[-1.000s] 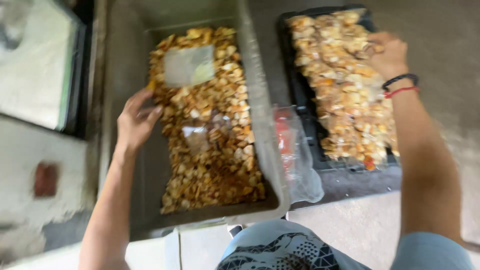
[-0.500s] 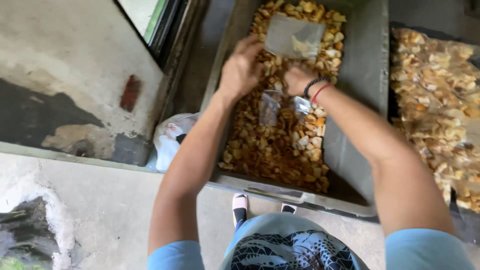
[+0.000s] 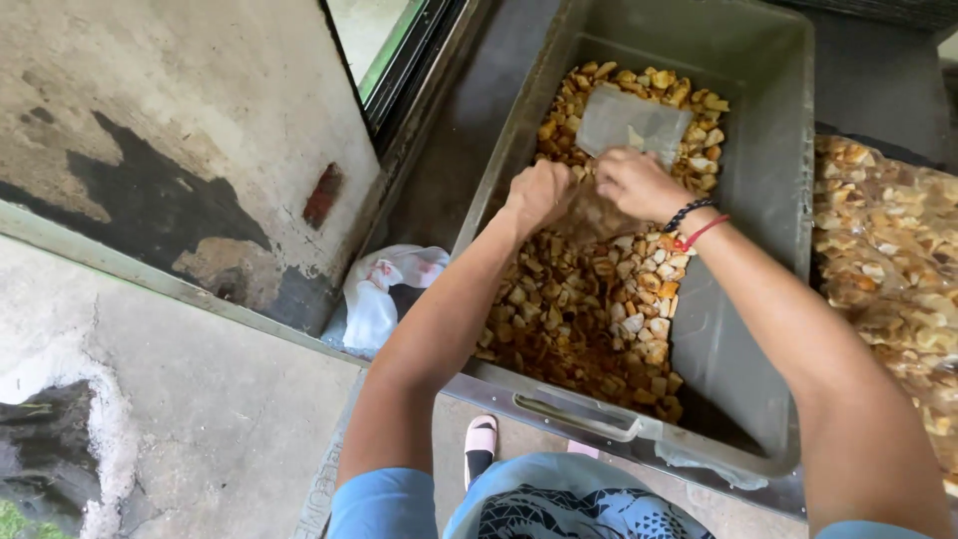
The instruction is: The person fills small plastic bags with pieces of dried food from a large bin by hand and places them onto a tray. Throughout the process, they move items within the workspace to continue packing the food.
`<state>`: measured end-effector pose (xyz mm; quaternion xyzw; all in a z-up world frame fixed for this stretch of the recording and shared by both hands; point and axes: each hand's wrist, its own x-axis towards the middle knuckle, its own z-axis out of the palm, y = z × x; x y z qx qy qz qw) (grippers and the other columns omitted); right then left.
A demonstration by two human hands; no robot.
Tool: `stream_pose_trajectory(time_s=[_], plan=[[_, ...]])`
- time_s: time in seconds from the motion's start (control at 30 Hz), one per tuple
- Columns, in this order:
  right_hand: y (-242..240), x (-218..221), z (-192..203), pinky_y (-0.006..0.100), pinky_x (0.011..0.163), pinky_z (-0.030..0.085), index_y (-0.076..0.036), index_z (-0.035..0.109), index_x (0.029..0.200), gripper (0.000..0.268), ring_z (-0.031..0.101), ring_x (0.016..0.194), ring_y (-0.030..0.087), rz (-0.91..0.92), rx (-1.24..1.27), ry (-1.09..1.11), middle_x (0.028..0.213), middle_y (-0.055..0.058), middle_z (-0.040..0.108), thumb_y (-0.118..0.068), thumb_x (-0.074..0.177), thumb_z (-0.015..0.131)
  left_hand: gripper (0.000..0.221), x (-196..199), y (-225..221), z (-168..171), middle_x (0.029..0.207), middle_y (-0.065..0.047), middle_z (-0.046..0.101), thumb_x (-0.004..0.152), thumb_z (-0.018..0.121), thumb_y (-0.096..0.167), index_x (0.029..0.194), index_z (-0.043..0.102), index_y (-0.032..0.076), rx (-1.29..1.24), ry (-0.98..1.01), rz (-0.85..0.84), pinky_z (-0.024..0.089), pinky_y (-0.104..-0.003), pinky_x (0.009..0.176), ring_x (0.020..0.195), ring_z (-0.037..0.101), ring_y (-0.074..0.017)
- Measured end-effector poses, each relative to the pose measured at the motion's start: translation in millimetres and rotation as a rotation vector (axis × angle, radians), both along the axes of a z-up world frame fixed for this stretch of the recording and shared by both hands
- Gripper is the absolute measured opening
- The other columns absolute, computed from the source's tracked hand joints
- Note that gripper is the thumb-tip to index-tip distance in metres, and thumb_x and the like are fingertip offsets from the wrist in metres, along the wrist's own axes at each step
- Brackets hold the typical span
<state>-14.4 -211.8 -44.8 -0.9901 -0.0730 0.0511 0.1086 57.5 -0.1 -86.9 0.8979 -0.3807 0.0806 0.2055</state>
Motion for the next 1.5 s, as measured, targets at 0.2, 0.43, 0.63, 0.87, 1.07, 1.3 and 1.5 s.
stream_pose_trajectory(time_s=[0.2,0.43,0.63,0.87,1.07,1.3,1.5], plan=[[3.9,-45.8,29.7,0.050,0.098,0.052,0.000,0.054,0.125,0.040,0.051,0.130,0.045,-0.199,0.461,-0.651,0.141,0.029,0.049,-0.020,0.093,0.069,0.024,-17.3,-1.5,52.4,0.081,-0.016,0.076,0.076,0.081,0.029,0.090,0.081,0.009,-0.392,0.195,-0.050,0.059,-0.044,0.069,0.074,0.075,-0.0347],[10.4,-49.6,22.3,0.051,0.100,0.050,-0.003,0.065,0.121,0.047,0.056,0.118,0.040,-0.117,0.430,-0.481,0.131,0.024,0.057,-0.032,0.090,0.083,0.023,-28.0,3.0,73.2,0.072,-0.005,0.075,0.087,0.082,0.023,0.085,0.076,0.001,-0.687,0.787,-0.107,0.054,-0.027,0.053,0.061,0.067,-0.0089],[-11.7,-39.7,3.6,0.042,0.086,0.057,-0.018,0.073,0.103,0.010,0.071,0.090,0.024,-0.514,0.440,-0.120,0.098,0.007,0.075,-0.024,0.097,0.068,0.021,-17.7,11.2,66.7,0.073,-0.002,0.073,0.094,0.079,0.019,0.089,0.078,-0.002,-0.764,0.844,-0.211,0.047,-0.022,0.051,0.060,0.059,-0.0046],[-58.5,-42.0,3.2,0.047,0.105,0.050,-0.003,0.055,0.125,0.038,0.055,0.123,0.042,-0.854,0.367,-0.652,0.131,0.027,0.055,-0.006,0.089,0.064,0.017,-30.9,14.1,83.1,0.074,-0.003,0.072,0.093,0.074,0.015,0.100,0.077,0.000,-0.890,0.707,0.103,0.050,-0.023,0.051,0.059,0.062,-0.0063],[9.0,-51.4,41.8,0.058,0.107,0.035,-0.006,0.074,0.106,0.011,0.041,0.132,0.042,-0.110,0.538,-0.443,0.143,0.023,0.048,-0.015,0.100,0.075,0.012,-41.3,3.6,80.6,0.080,-0.004,0.077,0.093,0.073,0.011,0.100,0.075,0.001,-0.824,0.663,-0.139,0.066,-0.025,0.056,0.064,0.073,-0.0058],[-6.8,-47.8,-0.5,0.039,0.080,0.051,-0.004,0.064,0.096,0.018,0.065,0.091,0.022,-0.309,0.453,-0.482,0.102,0.013,0.068,-0.017,0.109,0.062,0.015,-39.5,5.8,94.8,0.082,-0.006,0.079,0.089,0.082,0.016,0.095,0.078,0.003,-0.740,0.460,-0.285,0.061,-0.026,0.054,0.061,0.071,-0.0094],[24.0,-37.1,-64.7,0.045,0.068,0.053,-0.001,0.060,0.113,0.031,0.064,0.078,0.032,-0.333,0.425,-0.020,0.087,0.018,0.066,-0.031,0.104,0.059,0.014,-11.4,14.9,78.1,0.086,-0.007,0.080,0.093,0.078,0.016,0.101,0.078,0.005,-0.869,0.172,-0.218,0.063,-0.034,0.065,0.072,0.079,-0.0166]])
